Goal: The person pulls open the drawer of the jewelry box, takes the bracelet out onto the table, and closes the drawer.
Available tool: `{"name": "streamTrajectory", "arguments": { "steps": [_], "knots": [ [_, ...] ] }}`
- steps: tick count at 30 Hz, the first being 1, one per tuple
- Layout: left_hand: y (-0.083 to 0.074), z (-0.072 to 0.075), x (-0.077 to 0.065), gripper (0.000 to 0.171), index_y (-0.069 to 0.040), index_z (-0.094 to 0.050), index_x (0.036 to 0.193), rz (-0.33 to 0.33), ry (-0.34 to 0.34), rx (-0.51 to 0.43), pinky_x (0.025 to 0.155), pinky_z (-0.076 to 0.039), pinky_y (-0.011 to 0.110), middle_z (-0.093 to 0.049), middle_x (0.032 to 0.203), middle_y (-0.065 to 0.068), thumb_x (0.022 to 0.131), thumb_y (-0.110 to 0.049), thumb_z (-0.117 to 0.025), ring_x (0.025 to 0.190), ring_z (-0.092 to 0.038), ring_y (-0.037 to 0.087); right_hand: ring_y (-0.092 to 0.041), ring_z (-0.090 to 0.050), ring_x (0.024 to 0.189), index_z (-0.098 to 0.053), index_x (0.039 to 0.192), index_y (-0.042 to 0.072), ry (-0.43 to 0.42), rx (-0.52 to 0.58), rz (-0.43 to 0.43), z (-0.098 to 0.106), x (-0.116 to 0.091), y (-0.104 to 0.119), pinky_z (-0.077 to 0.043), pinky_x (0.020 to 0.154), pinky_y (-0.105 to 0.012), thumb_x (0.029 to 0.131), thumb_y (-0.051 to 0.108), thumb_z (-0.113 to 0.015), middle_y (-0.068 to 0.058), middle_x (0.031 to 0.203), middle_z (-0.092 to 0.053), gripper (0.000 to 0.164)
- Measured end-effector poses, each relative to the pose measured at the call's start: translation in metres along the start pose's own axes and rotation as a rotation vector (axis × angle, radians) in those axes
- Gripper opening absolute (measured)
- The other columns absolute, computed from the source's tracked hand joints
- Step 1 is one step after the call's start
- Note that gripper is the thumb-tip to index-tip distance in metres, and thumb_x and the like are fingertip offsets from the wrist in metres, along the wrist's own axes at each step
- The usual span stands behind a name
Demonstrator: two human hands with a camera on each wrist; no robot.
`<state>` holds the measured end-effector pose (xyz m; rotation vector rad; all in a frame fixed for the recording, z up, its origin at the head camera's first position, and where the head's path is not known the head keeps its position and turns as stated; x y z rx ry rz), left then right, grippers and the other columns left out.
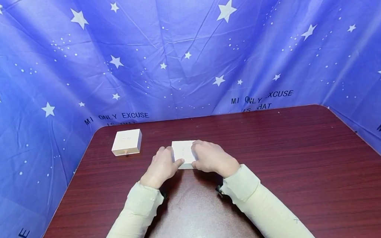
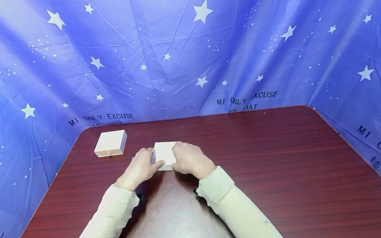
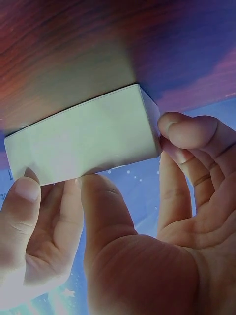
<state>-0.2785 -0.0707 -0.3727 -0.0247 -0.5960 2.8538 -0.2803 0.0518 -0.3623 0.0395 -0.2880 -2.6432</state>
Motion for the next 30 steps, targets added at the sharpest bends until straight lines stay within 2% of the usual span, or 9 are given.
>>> {"name": "streamTrajectory", "arguments": {
  "steps": [10,17,22,30],
  "knots": [
    [-0.001,-0.004,0.001,0.039,0.002,-0.058,0.097,-0.004,0.01,-0.007,0.075,-0.049,0.045,-0.051,0.084,0.01,0.087,-0.034,-0.069,0.077,-0.057,0.03,-0.016,-0.05,0.065,-0.053,0.072,0.015,0.009,0.01,-0.01,0.001,-0.001,-0.003,-0.044,0.058,-0.033,0.075,0.02,-0.073,0.001,0.08,-0.051,0.021],
    [-0.004,-0.006,0.002,0.034,0.0,-0.058,0.09,-0.028,-0.015,-0.016,0.072,-0.049,0.045,-0.049,0.08,0.009,0.087,-0.032,-0.07,0.074,-0.055,0.028,-0.017,-0.05,0.066,-0.055,0.073,0.013,0.018,0.015,-0.022,0.002,-0.002,-0.005,-0.044,0.058,-0.033,0.074,0.018,-0.072,0.0,0.081,-0.051,0.018],
    [-0.005,-0.008,0.003,0.036,0.001,-0.059,0.091,-0.045,-0.025,-0.011,0.07,-0.049,0.044,-0.049,0.081,0.009,0.087,-0.033,-0.069,0.073,-0.056,0.027,-0.017,-0.051,0.067,-0.059,0.078,0.011,0.019,0.013,-0.031,0.002,-0.002,-0.008,-0.045,0.06,-0.034,0.074,0.018,-0.073,0.0,0.081,-0.052,0.016],
    [-0.008,-0.009,0.003,0.036,0.001,-0.058,0.092,-0.038,-0.053,-0.024,0.073,-0.05,0.047,-0.052,0.082,0.011,0.086,-0.033,-0.07,0.076,-0.06,0.033,-0.018,-0.05,0.067,-0.059,0.08,0.01,0.026,0.024,-0.035,0.004,-0.003,-0.011,-0.045,0.062,-0.034,0.074,0.017,-0.073,0.0,0.08,-0.051,0.016]
  ]
}}
Point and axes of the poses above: each hand's wrist, its own x-axis towards the middle knuckle, its own z-axis out of the back of the hand, y = z × x, the point moved 8 cm from there along x, towards the middle knuckle
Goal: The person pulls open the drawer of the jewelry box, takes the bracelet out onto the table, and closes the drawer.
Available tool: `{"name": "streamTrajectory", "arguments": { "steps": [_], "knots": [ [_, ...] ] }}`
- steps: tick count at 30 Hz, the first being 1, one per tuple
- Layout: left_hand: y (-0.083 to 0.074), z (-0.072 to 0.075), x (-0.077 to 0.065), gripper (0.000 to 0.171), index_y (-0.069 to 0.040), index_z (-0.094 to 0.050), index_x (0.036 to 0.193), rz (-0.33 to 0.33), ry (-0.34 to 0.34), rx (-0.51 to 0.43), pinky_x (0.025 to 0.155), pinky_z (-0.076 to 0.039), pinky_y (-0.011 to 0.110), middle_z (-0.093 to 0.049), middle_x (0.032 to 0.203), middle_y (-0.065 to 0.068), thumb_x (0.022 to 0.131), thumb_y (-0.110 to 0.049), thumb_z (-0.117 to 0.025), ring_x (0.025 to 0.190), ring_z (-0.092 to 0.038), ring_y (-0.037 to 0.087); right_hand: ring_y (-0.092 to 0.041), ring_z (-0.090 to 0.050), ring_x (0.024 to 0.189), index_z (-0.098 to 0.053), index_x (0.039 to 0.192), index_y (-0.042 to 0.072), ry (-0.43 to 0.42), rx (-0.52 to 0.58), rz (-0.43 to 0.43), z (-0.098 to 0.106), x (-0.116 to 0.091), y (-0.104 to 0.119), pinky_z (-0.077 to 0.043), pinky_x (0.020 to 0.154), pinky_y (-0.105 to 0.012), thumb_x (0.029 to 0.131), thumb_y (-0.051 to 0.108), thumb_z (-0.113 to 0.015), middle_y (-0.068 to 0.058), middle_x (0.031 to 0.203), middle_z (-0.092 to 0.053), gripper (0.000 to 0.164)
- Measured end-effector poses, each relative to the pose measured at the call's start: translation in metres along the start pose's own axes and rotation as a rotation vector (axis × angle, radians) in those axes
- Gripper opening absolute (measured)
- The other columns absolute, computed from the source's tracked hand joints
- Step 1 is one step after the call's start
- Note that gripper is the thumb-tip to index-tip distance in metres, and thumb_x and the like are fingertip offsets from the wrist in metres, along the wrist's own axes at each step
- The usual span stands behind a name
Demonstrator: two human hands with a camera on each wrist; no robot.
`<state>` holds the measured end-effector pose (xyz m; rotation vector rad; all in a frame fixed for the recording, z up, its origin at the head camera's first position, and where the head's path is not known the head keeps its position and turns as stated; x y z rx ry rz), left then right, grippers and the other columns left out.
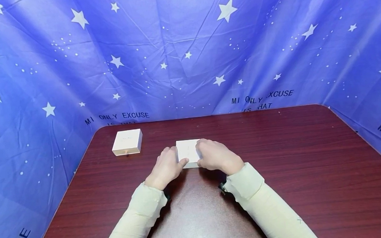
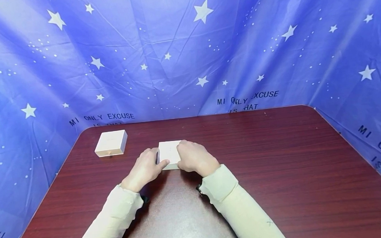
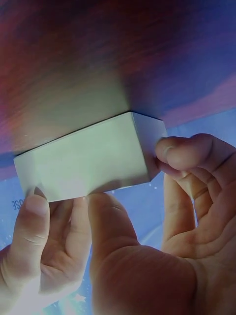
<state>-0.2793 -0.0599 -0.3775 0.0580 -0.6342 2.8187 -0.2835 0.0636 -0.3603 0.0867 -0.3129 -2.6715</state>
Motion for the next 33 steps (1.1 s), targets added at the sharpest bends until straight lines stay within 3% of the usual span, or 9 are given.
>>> {"name": "streamTrajectory", "arguments": {
  "steps": [21,33],
  "knots": [
    [-0.007,-0.002,-0.002,0.032,0.0,-0.059,0.092,-0.068,-0.066,-0.005,0.069,-0.05,0.048,-0.053,0.081,0.013,0.089,-0.031,-0.068,0.076,-0.061,0.037,-0.019,-0.051,0.067,-0.057,0.078,0.01,0.0,0.012,-0.007,0.0,0.001,-0.007,-0.044,0.061,-0.035,0.073,0.014,-0.071,-0.001,0.079,-0.051,0.015],
    [-0.009,-0.003,0.001,0.035,0.003,-0.06,0.096,-0.085,-0.059,0.008,0.071,-0.05,0.048,-0.054,0.081,0.013,0.089,-0.031,-0.067,0.079,-0.06,0.036,-0.019,-0.051,0.068,-0.057,0.079,0.01,0.003,0.015,-0.018,0.001,0.001,-0.011,-0.045,0.063,-0.035,0.074,0.015,-0.07,-0.002,0.079,-0.052,0.015]
  ]
}}
Point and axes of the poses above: each hand's wrist, its own x-axis towards the middle knuckle, its own z-axis out of the back of the hand, y = z × x, the point moved 8 cm from there along x, towards the middle knuckle
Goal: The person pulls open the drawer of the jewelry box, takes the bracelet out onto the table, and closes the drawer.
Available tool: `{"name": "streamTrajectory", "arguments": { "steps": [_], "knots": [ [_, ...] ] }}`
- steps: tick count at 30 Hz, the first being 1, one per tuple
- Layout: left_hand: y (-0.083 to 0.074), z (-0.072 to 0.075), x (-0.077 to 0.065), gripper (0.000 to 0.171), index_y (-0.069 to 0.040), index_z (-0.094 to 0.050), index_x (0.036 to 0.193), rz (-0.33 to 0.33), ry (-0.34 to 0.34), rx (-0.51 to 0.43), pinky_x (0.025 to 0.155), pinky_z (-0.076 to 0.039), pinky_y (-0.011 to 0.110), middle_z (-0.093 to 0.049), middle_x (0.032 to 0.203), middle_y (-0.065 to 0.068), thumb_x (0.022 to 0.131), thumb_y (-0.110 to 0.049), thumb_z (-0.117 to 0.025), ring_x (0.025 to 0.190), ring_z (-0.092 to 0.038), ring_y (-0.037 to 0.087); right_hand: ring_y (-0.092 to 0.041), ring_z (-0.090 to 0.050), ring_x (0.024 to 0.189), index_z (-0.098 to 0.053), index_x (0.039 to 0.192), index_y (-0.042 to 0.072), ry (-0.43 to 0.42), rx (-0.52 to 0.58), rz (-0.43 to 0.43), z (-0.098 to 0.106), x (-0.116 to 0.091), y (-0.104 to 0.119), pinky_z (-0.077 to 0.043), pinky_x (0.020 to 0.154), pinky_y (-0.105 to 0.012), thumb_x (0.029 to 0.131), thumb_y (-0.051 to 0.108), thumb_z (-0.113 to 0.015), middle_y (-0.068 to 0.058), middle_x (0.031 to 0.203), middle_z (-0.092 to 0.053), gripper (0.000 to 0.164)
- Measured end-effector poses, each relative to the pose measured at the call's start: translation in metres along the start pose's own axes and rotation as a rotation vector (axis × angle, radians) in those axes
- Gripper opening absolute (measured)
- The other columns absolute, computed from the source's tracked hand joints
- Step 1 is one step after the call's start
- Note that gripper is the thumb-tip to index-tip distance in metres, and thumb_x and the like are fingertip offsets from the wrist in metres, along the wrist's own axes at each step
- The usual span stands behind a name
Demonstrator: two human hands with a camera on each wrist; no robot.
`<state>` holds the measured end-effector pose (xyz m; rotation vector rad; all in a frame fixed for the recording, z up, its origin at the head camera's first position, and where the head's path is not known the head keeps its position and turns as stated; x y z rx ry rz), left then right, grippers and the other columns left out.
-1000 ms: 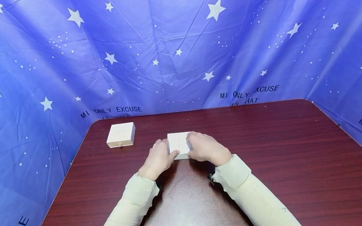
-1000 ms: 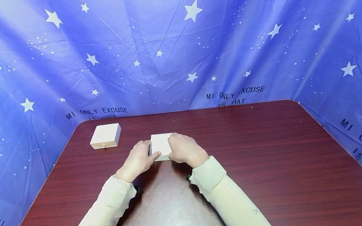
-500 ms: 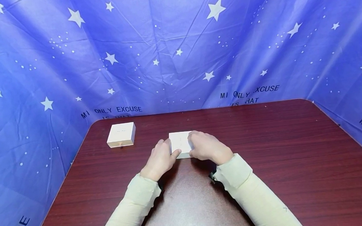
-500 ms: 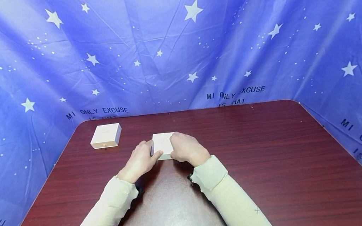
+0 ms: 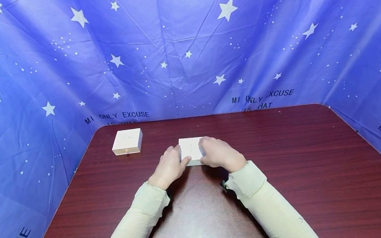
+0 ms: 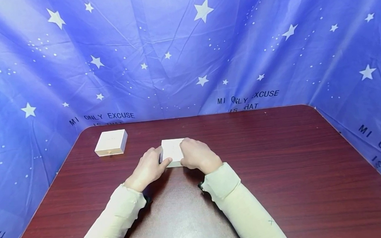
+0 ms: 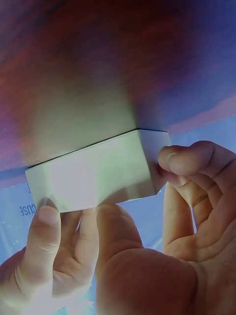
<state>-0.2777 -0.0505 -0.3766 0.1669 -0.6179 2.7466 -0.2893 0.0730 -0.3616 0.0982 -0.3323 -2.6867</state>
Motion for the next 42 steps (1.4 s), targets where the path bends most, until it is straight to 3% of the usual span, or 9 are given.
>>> {"name": "streamTrajectory", "arguments": {
  "steps": [20,42],
  "knots": [
    [-0.0048,-0.0022,0.0056,0.036,0.004,-0.059,0.098,-0.019,0.009,-0.002,0.072,-0.051,0.047,-0.055,0.083,0.015,0.09,-0.03,-0.066,0.081,-0.06,0.035,-0.02,-0.051,0.067,-0.054,0.074,0.012,0.014,0.017,-0.012,0.0023,0.0008,-0.0073,-0.044,0.061,-0.035,0.072,0.012,-0.071,-0.002,0.079,-0.051,0.017],
    [-0.004,-0.0021,0.0069,0.034,0.001,-0.059,0.096,0.01,0.031,-0.009,0.072,-0.051,0.047,-0.056,0.082,0.014,0.09,-0.032,-0.065,0.08,-0.061,0.037,-0.02,-0.05,0.068,-0.052,0.073,0.012,0.021,0.014,-0.011,0.0023,0.0006,-0.0071,-0.044,0.061,-0.035,0.074,0.013,-0.071,-0.002,0.08,-0.051,0.019]
  ]
}}
Point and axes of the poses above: each hand's wrist, its own x-axis towards the middle knuckle, its own z-axis out of the back of the hand, y = z × x, the point moved 8 cm from there along x, towards the middle knuckle
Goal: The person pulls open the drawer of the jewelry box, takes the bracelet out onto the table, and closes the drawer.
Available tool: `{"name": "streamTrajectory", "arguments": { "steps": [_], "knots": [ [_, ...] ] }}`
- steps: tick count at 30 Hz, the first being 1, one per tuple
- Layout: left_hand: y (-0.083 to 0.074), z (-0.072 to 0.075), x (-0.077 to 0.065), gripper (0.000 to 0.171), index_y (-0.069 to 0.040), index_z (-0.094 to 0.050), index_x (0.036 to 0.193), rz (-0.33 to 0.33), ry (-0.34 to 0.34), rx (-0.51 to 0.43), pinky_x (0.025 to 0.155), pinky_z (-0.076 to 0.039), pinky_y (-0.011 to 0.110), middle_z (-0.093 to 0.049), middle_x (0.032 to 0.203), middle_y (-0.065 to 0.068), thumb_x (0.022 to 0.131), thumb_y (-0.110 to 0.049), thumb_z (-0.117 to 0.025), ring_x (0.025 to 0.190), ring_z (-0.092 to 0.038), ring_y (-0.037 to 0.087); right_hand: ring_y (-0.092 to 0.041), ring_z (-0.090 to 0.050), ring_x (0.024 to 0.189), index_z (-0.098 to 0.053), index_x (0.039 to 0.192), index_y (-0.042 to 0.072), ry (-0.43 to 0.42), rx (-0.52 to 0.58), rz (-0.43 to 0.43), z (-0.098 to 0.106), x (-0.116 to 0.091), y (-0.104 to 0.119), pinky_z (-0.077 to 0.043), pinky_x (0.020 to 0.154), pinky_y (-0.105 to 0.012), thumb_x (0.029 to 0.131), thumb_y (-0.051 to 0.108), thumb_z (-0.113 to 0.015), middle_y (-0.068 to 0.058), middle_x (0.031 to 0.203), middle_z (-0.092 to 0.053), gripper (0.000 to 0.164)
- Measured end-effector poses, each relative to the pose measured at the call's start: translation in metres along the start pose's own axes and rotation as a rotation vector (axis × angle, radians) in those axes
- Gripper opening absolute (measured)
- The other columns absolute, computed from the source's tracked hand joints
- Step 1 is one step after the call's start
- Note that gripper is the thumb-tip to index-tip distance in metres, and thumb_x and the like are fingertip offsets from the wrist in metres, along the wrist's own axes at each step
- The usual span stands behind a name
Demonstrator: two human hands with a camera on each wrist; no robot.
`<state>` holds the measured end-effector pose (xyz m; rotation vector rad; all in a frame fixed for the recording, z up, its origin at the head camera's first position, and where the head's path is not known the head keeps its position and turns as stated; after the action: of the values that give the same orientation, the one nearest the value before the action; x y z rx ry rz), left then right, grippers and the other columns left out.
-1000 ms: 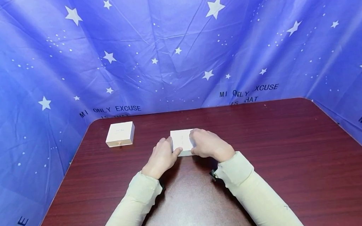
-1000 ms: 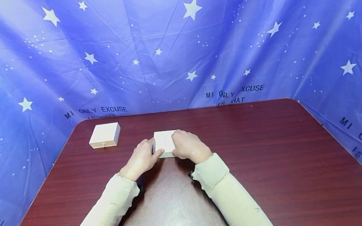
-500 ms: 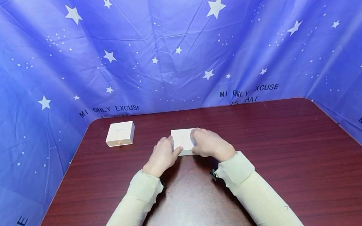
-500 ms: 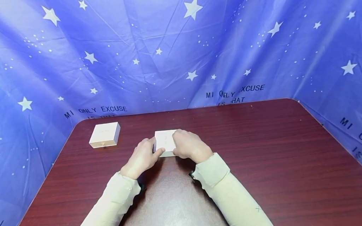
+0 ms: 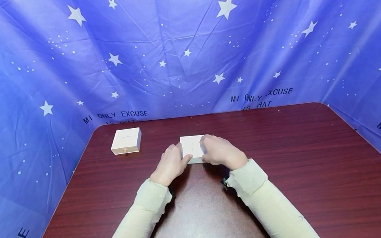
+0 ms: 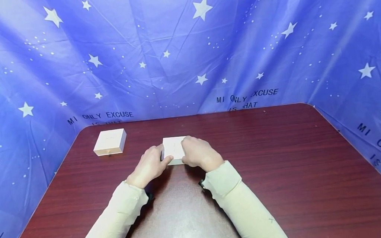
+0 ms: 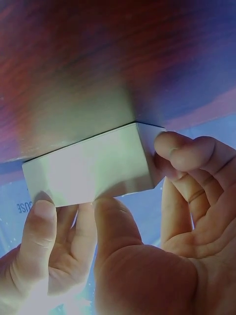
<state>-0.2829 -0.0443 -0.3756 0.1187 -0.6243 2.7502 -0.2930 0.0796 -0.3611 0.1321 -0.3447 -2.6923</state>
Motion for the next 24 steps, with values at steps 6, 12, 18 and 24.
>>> {"name": "streamTrajectory", "arguments": {
  "steps": [6,12,18,24],
  "knots": [
    [0.001,0.0,-0.001,0.032,-0.001,-0.057,0.09,0.009,-0.012,0.003,0.07,-0.05,0.047,-0.055,0.079,0.013,0.089,-0.032,-0.067,0.078,-0.062,0.037,-0.021,-0.054,0.073,-0.062,0.086,0.008,-0.035,0.035,-0.01,0.005,0.001,-0.002,-0.047,0.064,-0.038,0.079,0.023,-0.07,-0.004,0.084,-0.057,0.019],
    [0.004,0.001,0.001,0.032,-0.003,-0.058,0.087,0.028,-0.033,-0.02,0.07,-0.049,0.049,-0.058,0.08,0.015,0.086,-0.033,-0.069,0.082,-0.063,0.038,-0.022,-0.058,0.082,-0.066,0.107,0.004,-0.127,0.132,-0.044,0.019,0.001,-0.011,-0.048,0.075,-0.041,0.085,0.029,-0.062,-0.006,0.092,-0.063,0.034],
    [0.009,0.0,0.001,0.038,-0.002,-0.06,0.101,0.084,-0.016,-0.077,0.079,-0.049,0.048,-0.063,0.09,0.016,0.086,-0.034,-0.07,0.091,-0.063,0.035,-0.019,-0.053,0.065,-0.062,0.081,0.01,-0.093,0.268,-0.223,0.022,-0.005,-0.034,-0.042,0.063,-0.034,0.092,0.034,-0.054,-0.002,0.067,-0.055,0.028],
    [0.012,-0.002,0.001,0.049,0.001,-0.057,0.122,0.106,-0.009,-0.121,0.087,-0.047,0.046,-0.064,0.107,0.019,0.087,-0.032,-0.068,0.102,-0.061,0.035,-0.017,-0.062,0.055,-0.064,0.088,0.005,-0.034,0.421,-0.291,0.017,-0.008,-0.046,-0.049,0.063,-0.032,0.095,0.027,-0.053,-0.007,0.061,-0.062,0.026]
  ]
}}
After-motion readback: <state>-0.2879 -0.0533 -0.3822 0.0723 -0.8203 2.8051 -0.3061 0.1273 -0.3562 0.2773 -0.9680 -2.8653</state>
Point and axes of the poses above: each hand's wrist, its own x-axis towards the middle knuckle, its own z-axis out of the back of the hand, y = z × x, the point moved 8 cm from there along x, towards the middle knuckle
